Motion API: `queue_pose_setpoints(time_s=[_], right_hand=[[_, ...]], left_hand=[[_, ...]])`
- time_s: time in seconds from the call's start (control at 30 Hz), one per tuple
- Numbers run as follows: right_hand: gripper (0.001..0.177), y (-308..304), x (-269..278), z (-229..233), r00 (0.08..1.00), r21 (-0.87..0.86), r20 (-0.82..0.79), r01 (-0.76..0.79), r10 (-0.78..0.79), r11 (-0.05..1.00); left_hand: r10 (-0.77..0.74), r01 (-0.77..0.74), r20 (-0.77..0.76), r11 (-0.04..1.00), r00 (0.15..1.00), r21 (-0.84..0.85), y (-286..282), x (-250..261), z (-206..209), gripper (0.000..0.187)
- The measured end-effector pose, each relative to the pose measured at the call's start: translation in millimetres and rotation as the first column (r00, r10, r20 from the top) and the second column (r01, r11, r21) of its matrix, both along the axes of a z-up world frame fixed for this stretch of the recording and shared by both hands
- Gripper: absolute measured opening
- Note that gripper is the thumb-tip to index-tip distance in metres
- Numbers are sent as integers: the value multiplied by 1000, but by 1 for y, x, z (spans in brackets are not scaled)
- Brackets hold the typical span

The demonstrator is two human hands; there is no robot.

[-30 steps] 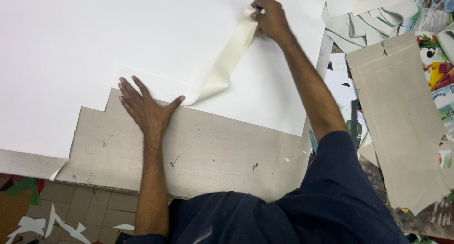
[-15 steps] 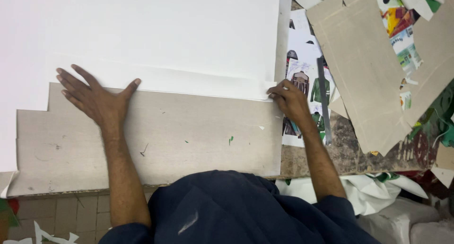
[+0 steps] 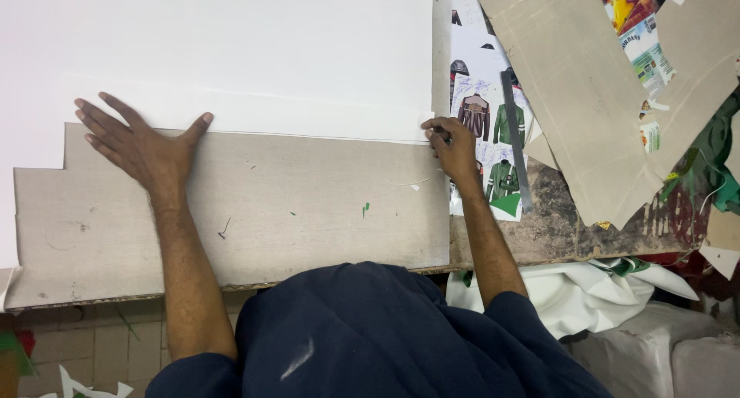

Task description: The person uses a utility knife to cut a large white sheet of fabric or foam board on a work table, following a cardboard template. The person repeatedly aligns the template, cuts along its edges, and removes the cut pieces.

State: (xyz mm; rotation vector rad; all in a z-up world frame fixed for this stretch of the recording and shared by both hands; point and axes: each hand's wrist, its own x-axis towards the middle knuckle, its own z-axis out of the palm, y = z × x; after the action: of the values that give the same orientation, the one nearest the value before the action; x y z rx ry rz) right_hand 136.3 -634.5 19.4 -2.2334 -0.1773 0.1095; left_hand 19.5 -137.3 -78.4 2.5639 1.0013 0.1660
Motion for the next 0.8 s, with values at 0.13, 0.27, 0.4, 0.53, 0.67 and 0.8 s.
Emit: queue_pose_setpoints(time_s=[0.13,0.27,0.4,0.53,0.67,0.8], right_hand=[[16,-3,4,0,1000,-46,1,-13,13,999],[15,-10,7,-2,999,-42,-43,-27,25,999],[17,-9,7,-2,999,-32,-38,-6,5,999],[19,-5,3,5,995,-170,65,-59,71,984],[29,0,-6,17,944,-434,220,-132,247,891],[49,10,-3,30,813,-694,209,-268,543,668]], left_hand=[[-8,9,32,1000,999,-22,1,-2,5,151],[4,-3,19,999,1000,-44,0,0,5,153],[9,-10,-2,999,1000,-39,2,1,5,151],[13,-12,25,999,1000,-38,0,3,11,153],[57,-57,2,998,998,-39,-9,5,26,152],[-32,1,202,988,979,152,-22,8,40,138]])
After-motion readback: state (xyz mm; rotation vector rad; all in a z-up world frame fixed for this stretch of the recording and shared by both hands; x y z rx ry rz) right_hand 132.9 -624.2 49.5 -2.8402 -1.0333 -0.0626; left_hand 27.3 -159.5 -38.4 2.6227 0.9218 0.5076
